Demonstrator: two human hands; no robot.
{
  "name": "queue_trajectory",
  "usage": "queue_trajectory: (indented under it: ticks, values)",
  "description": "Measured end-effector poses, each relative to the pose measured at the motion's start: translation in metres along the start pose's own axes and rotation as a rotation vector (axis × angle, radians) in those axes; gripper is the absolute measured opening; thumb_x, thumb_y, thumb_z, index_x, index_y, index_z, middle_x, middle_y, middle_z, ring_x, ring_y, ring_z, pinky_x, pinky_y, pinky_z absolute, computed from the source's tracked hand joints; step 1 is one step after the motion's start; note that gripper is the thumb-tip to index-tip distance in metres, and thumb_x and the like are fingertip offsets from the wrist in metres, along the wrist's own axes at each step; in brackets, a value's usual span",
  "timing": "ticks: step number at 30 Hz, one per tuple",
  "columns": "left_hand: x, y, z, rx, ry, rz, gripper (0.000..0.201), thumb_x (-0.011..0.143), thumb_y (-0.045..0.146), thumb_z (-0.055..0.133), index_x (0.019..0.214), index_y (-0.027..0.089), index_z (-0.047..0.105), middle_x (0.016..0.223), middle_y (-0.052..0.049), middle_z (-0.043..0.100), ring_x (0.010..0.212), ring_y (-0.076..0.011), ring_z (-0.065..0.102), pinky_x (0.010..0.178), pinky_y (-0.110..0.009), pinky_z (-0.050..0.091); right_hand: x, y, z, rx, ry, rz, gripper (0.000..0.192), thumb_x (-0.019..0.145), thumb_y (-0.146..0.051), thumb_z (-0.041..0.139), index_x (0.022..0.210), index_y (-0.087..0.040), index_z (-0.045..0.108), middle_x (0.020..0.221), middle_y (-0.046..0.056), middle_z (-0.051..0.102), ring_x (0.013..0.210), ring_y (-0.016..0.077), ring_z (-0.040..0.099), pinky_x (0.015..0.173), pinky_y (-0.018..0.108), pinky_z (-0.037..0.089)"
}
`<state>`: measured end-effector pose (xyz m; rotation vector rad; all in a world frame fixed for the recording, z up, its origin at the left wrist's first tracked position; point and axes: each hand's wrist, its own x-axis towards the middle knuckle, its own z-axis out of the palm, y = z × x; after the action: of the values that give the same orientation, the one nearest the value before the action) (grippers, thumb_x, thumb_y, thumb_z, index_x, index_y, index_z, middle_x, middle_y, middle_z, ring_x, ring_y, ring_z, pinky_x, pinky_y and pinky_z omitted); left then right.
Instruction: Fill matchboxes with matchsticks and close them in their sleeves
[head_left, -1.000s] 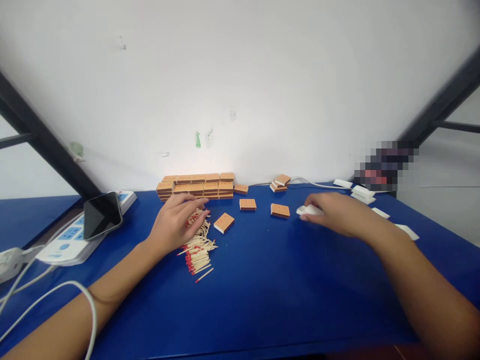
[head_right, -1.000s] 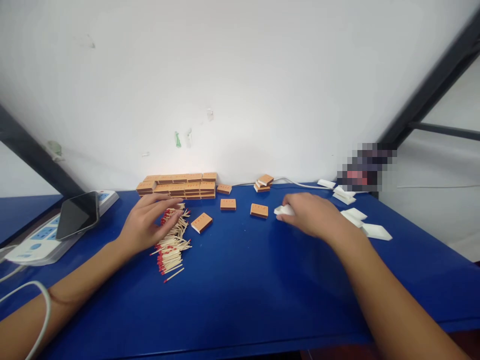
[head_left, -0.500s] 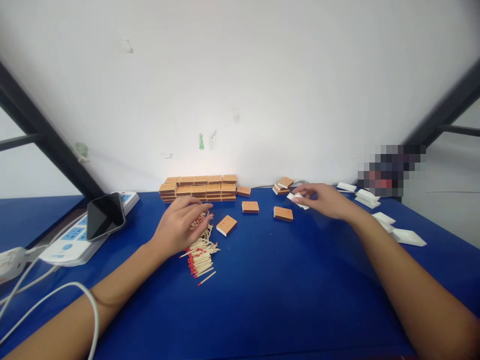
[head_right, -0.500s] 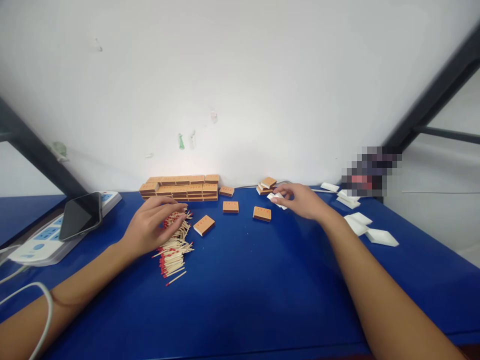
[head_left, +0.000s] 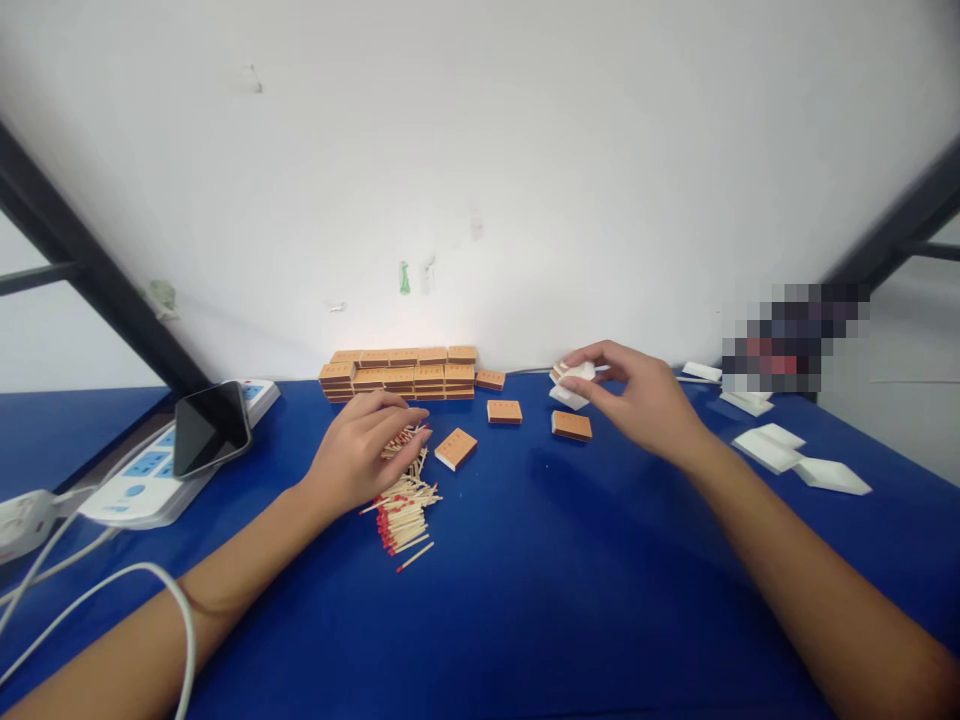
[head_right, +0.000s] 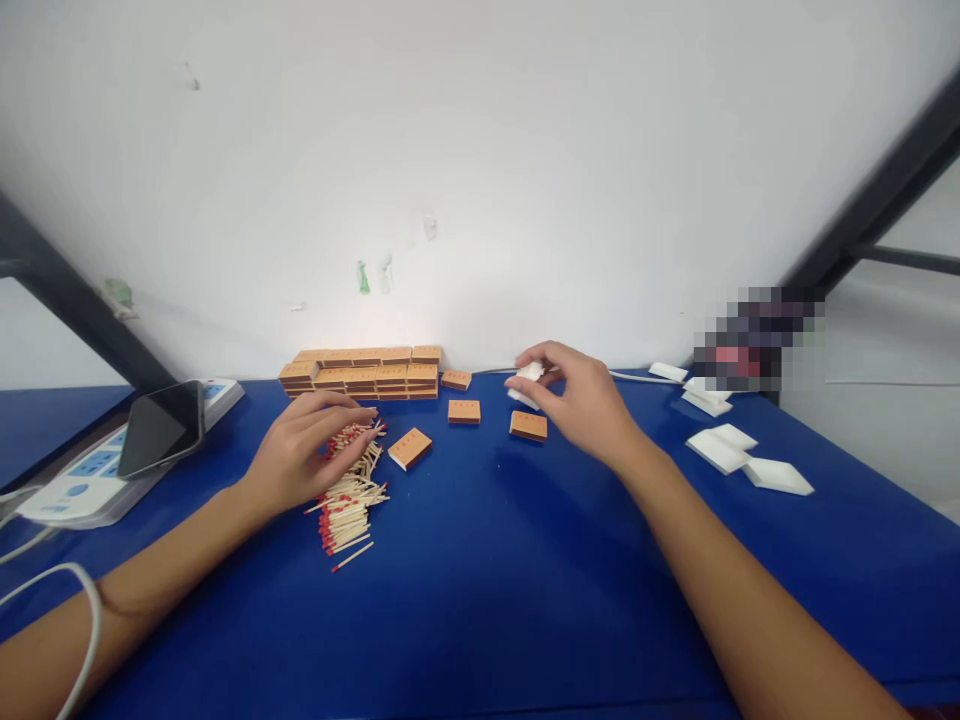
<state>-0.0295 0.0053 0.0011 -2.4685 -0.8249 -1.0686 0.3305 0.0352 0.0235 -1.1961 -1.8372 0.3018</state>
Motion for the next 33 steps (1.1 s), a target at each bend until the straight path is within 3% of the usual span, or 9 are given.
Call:
queue_trajectory:
  ticks: [3,7,14,18,20,22,24,31,33]
  values:
    - [0.002,0.008,-0.002,-0.072,0.008,-0.037,0.029,0.094,0.028,0.075,0.121,0.018,0.070,0.103,-0.009,0.077,0.098,-0.0243,0.069,0.086,-0.041,0.058,-0.012,-0.033,0.028,0.309,-0.078,0.019,0.030,0.082,-0.047,0.084,0.088,-0.024,0.066,0.112,0.008,0.079,0.098,0.0261,0.073,0.088,0.041,0.057]
    - [0.006,0.020,-0.004,-0.193,-0.054,-0.072,0.050,0.089,0.042,0.081,0.130,0.018,0.066,0.109,-0.010,0.076,0.103,-0.0259,0.066,0.091,-0.043,0.057,-0.027,-0.065,0.061,0.346,-0.188,-0.012,0.025,0.082,-0.040,0.085,0.082,-0.024,0.065,0.116,0.004,0.079,0.083,0.0196,0.069,0.077,0.037,0.055]
    - [0.006,0.022,0.000,-0.428,-0.085,-0.335,0.031,0.091,0.038,0.079,0.118,0.024,0.074,0.102,-0.005,0.076,0.094,-0.0197,0.068,0.081,-0.035,0.056,-0.030,-0.078,0.091,0.342,-0.100,-0.111,0.014,0.092,-0.033,0.077,0.091,-0.025,0.065,0.120,0.005,0.076,0.091,0.0200,0.064,0.078,0.037,0.052]
    - [0.004,0.008,0.000,-0.339,0.025,-0.372,0.031,0.088,0.038,0.083,0.114,0.023,0.074,0.102,-0.005,0.077,0.094,-0.0212,0.068,0.085,-0.038,0.055,-0.039,-0.091,0.094,0.236,0.008,-0.200,0.008,0.097,-0.029,0.069,0.097,-0.023,0.064,0.106,0.006,0.072,0.094,0.0201,0.064,0.077,0.034,0.051]
    - [0.002,0.000,0.001,-0.253,0.063,-0.348,0.030,0.087,0.037,0.083,0.113,0.023,0.074,0.103,-0.005,0.077,0.096,-0.0224,0.068,0.087,-0.040,0.054,-0.049,-0.099,0.092,0.212,-0.194,-0.283,0.005,0.097,-0.024,0.069,0.093,-0.023,0.066,0.094,0.002,0.067,0.088,0.0174,0.063,0.078,0.032,0.051]
    - [0.000,-0.007,0.002,-0.188,0.075,-0.333,0.030,0.087,0.037,0.083,0.111,0.023,0.073,0.105,-0.005,0.077,0.097,-0.0230,0.068,0.088,-0.041,0.053,-0.059,-0.105,0.090,0.209,-0.498,-0.327,0.005,0.094,-0.020,0.072,0.098,-0.022,0.071,0.097,0.002,0.067,0.088,0.0165,0.063,0.081,0.031,0.051]
    - [-0.001,-0.010,0.003,-0.150,0.079,-0.329,0.030,0.087,0.037,0.083,0.111,0.022,0.073,0.106,-0.005,0.077,0.097,-0.0230,0.068,0.087,-0.041,0.054,-0.066,-0.107,0.091,0.183,-0.664,-0.336,0.012,0.092,-0.020,0.076,0.104,-0.021,0.073,0.102,0.004,0.067,0.093,0.0178,0.063,0.083,0.031,0.051]
    - [-0.003,-0.006,0.005,-0.128,0.018,-0.295,0.029,0.091,0.036,0.079,0.115,0.021,0.073,0.103,-0.006,0.076,0.097,-0.0238,0.066,0.087,-0.042,0.055,-0.072,-0.103,0.103,0.103,-0.701,-0.352,0.003,0.097,-0.021,0.072,0.095,-0.018,0.072,0.096,0.004,0.065,0.091,0.0182,0.061,0.080,0.030,0.048]
    - [-0.003,-0.005,0.006,-0.119,0.006,-0.275,0.030,0.092,0.036,0.077,0.117,0.021,0.073,0.101,-0.007,0.075,0.098,-0.0244,0.066,0.087,-0.042,0.055,-0.072,-0.104,0.105,0.071,-0.715,-0.359,0.009,0.100,-0.020,0.068,0.091,-0.018,0.070,0.095,0.003,0.065,0.090,0.0176,0.061,0.080,0.030,0.048]
